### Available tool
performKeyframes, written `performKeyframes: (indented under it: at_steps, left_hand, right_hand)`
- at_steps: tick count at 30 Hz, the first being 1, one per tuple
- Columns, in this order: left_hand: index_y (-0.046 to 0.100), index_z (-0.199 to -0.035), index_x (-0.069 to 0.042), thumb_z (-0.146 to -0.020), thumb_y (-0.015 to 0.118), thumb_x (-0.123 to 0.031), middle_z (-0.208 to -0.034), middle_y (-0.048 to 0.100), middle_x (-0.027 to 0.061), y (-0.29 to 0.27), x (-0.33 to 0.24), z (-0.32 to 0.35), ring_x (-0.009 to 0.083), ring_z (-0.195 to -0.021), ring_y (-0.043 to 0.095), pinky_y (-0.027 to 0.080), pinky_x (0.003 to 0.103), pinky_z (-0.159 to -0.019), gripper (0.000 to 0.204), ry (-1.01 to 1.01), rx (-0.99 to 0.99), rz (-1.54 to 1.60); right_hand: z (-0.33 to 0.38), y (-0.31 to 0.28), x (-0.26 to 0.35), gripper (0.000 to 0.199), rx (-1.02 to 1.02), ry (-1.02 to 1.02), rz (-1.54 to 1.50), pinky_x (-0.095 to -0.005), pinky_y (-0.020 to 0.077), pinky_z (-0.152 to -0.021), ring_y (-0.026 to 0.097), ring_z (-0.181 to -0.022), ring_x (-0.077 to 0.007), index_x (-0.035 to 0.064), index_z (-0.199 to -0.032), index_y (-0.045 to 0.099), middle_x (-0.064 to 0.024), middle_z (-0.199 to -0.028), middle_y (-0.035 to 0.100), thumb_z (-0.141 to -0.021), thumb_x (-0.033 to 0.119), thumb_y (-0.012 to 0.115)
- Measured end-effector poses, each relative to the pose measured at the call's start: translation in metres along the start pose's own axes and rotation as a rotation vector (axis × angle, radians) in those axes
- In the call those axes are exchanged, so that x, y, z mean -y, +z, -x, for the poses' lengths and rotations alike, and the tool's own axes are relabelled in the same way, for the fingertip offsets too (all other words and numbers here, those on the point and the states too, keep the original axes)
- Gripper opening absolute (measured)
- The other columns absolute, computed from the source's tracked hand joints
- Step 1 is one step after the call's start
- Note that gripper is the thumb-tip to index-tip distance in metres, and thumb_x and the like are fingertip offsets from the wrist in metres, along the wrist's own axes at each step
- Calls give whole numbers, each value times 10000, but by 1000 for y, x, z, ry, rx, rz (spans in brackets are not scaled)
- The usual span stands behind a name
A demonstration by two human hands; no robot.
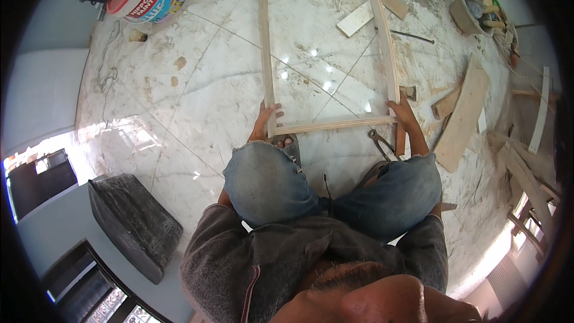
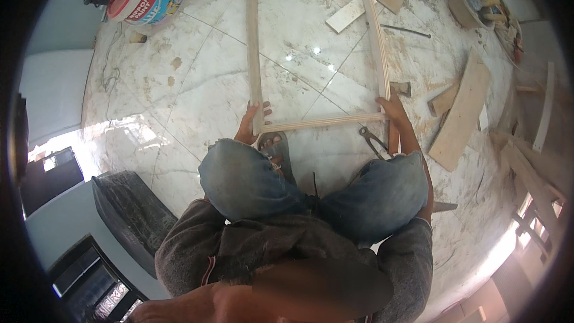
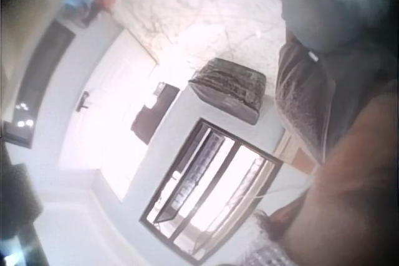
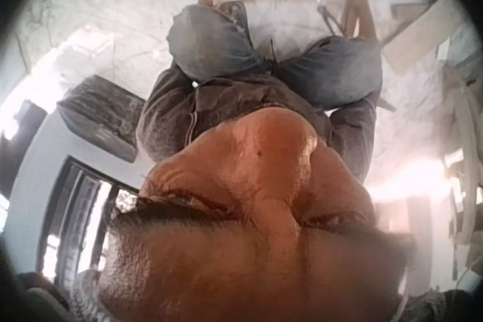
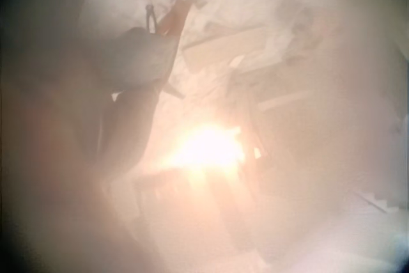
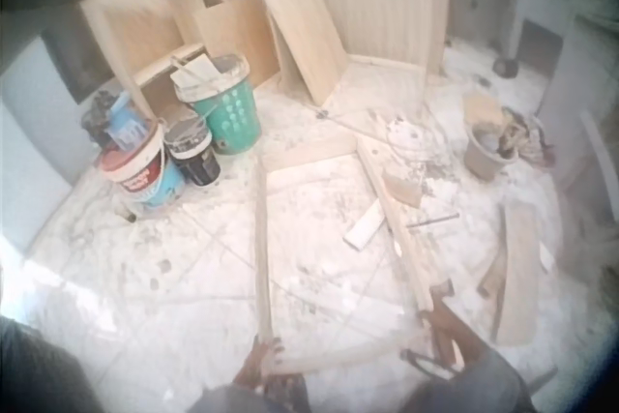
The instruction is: The person assembles a wooden frame by positioning a wooden board against a frame, sawing a portion of the board, and using a hammer and chisel to fine-tune the joint before hammering nails to secure the pieces together.
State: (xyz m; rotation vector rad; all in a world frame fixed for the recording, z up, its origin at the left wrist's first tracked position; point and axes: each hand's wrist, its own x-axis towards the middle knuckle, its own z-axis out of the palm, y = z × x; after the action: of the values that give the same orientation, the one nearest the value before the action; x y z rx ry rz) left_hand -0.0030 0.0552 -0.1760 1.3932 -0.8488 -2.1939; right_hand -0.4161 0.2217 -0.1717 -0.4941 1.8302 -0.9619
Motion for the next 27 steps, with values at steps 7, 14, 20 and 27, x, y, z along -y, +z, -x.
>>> performKeyframes:
  at_steps: [7, 14, 20, 27]
  left_hand:
    - [213, -1439, -115, -759, 623, -284, -1193, 462, 101, 12, -45, 10, 209, -1016, 466, 407, 404, -857, 812, 168, 20, -51]
    - [165, -1437, -77, -797, 616, -305, -1285, 431, 123, 106, -194, 115, 239, -1172, 428, 345, 390, -990, 815, 435, 155, -141]
    - [242, -1417, -49, -834, 627, -340, -1274, 470, 107, 198, -421, 209, 223, -1175, 437, 338, 382, -1004, 757, 446, 355, 145]
    - [401, -1323, 61, -831, 603, -179, -1274, 520, 145, 275, -507, 284, 238, -1174, 479, 331, 342, -1025, 583, 563, 299, 22]
  right_hand:
    - [6, -7, 33, 518, -126, -302, 58, -276, 461, -566, 545, -631, -131, -19, -1255, 497, -67, -768, 576, -738, 18, 504]
    - [111, -74, 196, 533, -305, -550, 153, -346, 492, -769, 594, -830, -194, -24, -1300, 450, -108, -906, 604, -769, 10, 490]
    - [262, -127, 347, 573, -371, -690, 120, -357, 429, -900, 541, -1007, -226, -13, -1322, 349, -127, -1054, 544, -798, 38, 574]
    - [375, -175, 516, 594, -416, -639, -53, -388, 375, -999, 494, -1169, -265, -12, -1308, 380, -164, -1213, 521, -784, 80, 644]
